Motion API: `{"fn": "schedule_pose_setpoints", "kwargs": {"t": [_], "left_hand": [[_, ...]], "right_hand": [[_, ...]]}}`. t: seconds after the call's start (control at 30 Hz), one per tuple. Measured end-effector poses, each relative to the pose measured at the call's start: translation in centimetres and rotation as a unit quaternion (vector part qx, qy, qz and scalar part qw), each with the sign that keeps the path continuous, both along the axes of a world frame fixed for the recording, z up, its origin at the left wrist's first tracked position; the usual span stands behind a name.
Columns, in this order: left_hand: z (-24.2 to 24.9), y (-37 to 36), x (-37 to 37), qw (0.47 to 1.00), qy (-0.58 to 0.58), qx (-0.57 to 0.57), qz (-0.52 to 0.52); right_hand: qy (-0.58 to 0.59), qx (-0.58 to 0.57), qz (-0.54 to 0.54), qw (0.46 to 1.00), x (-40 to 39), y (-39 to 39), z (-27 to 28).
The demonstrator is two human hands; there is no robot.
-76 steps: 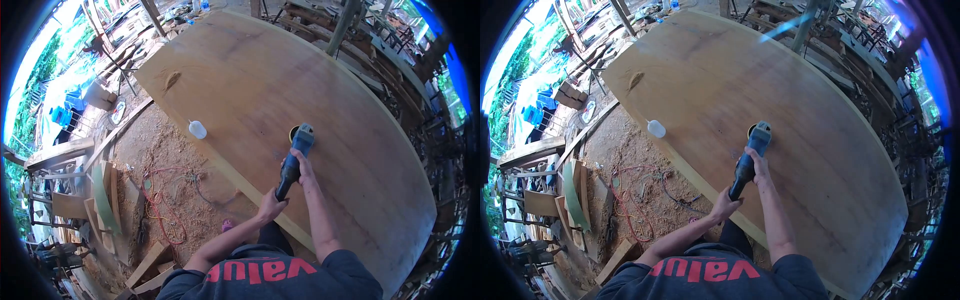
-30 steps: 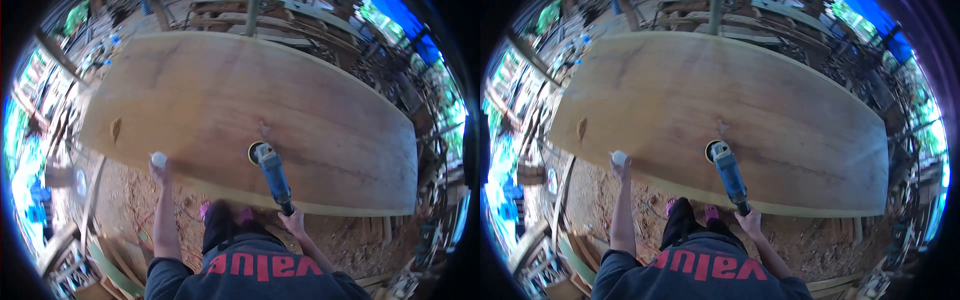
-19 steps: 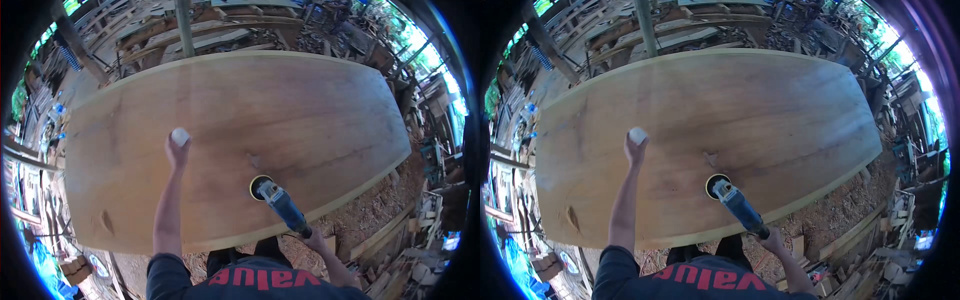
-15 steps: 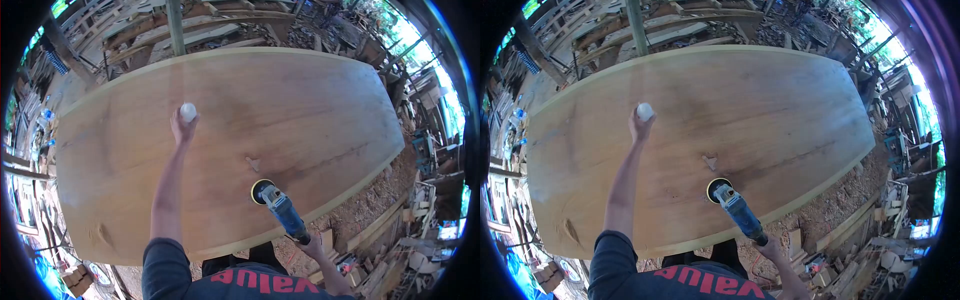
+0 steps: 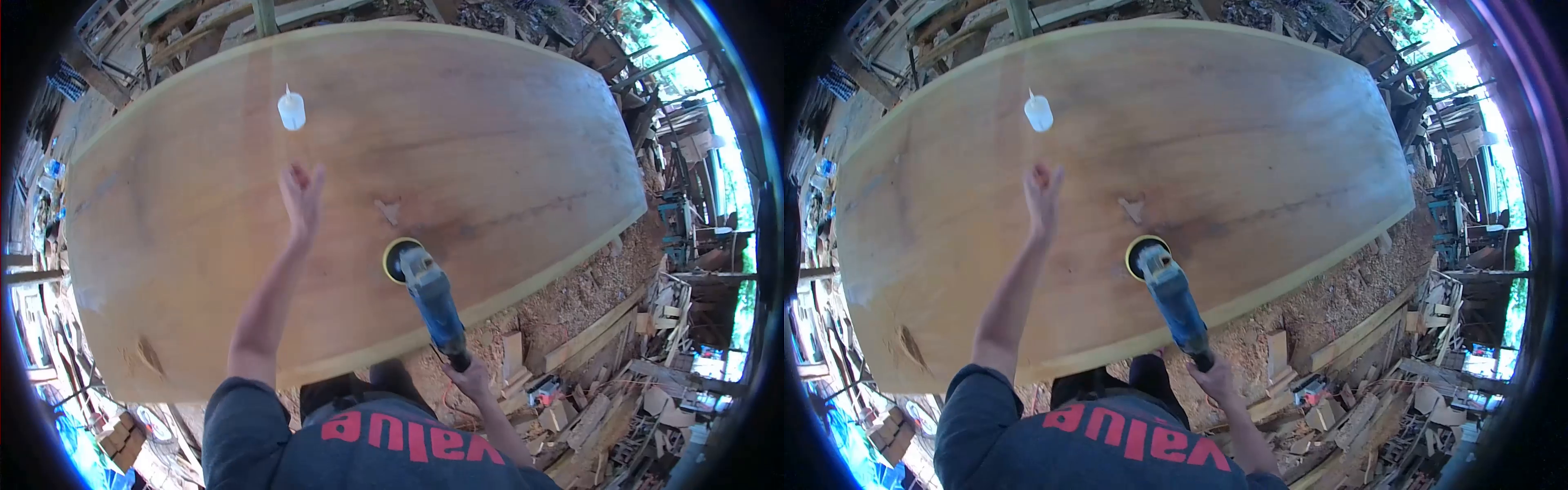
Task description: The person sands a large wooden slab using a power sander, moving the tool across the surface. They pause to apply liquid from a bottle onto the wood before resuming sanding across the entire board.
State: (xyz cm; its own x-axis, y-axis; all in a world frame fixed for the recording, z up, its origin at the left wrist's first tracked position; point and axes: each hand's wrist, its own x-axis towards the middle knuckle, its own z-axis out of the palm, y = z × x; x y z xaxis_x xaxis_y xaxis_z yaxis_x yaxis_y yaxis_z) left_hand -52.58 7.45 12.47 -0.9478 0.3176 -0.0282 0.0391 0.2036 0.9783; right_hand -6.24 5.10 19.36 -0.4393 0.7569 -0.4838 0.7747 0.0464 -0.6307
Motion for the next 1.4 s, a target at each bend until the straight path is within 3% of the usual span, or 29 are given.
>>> {"fn": "schedule_pose_setpoints", "kwargs": {"t": [0.03,0.1,0.2,0.23,0.33,0.43,0.5,0.6,0.83,0.9,0.97,1.03,1.1,1.2,1.3,1.4], "left_hand": [[0.7,-2.3,5.1,0.990,-0.112,0.061,-0.055],[0.9,-7.1,15.0,0.961,-0.227,0.072,-0.141],[2.4,-10.7,27.4,0.892,-0.409,-0.006,-0.193],[2.7,-10.3,29.7,0.894,-0.409,-0.007,-0.184],[2.1,-8.4,33.9,0.859,-0.441,0.085,-0.245],[2.1,-6.3,35.1,0.837,-0.487,0.150,-0.200],[2.9,-6.4,35.8,0.796,-0.557,0.153,-0.180],[3.8,-6.9,38.2,0.813,-0.535,0.150,-0.172],[4.9,-4.1,29.3,0.829,-0.526,0.148,-0.120],[5.3,-3.0,24.4,0.819,-0.524,0.168,-0.160],[4.0,-1.1,20.2,0.856,-0.473,0.161,-0.133],[5.8,0.4,16.2,0.858,-0.445,0.233,-0.107],[4.9,1.4,12.4,0.836,-0.495,0.207,-0.113],[6.2,1.1,11.4,0.843,-0.493,0.188,-0.104],[3.8,0.2,14.1,0.862,-0.460,0.176,-0.121],[4.7,-2.6,19.7,0.865,-0.453,0.172,-0.132]], "right_hand": [[-0.004,-0.003,0.004,1.000,0.1,0.0,0.1],[0.043,-0.028,0.023,0.998,0.6,0.1,0.0],[0.070,0.020,0.056,0.996,2.3,0.5,-1.9],[0.072,0.016,0.063,0.995,2.3,0.4,-1.6],[0.110,-0.025,0.045,0.993,2.7,0.5,-0.7],[0.123,-0.012,0.053,0.991,4.7,0.3,-0.5],[0.067,0.037,0.117,0.990,7.7,-0.3,-0.9],[0.088,0.027,0.101,0.991,9.3,-1.1,0.2],[0.039,0.067,0.056,0.995,0.9,0.7,-1.0],[0.047,0.103,0.089,0.990,-3.6,2.0,-1.3],[0.068,0.076,0.032,0.994,-8.7,2.8,-1.3],[0.114,0.114,0.047,0.986,-13.1,4.2,-2.3],[0.131,0.126,0.065,0.981,-16.8,5.1,-2.9],[0.143,0.042,0.040,0.988,-17.9,5.0,-3.3],[0.131,0.045,0.054,0.989,-14.5,4.6,-4.2],[0.131,0.052,0.084,0.986,-8.4,2.9,-3.6]]}}
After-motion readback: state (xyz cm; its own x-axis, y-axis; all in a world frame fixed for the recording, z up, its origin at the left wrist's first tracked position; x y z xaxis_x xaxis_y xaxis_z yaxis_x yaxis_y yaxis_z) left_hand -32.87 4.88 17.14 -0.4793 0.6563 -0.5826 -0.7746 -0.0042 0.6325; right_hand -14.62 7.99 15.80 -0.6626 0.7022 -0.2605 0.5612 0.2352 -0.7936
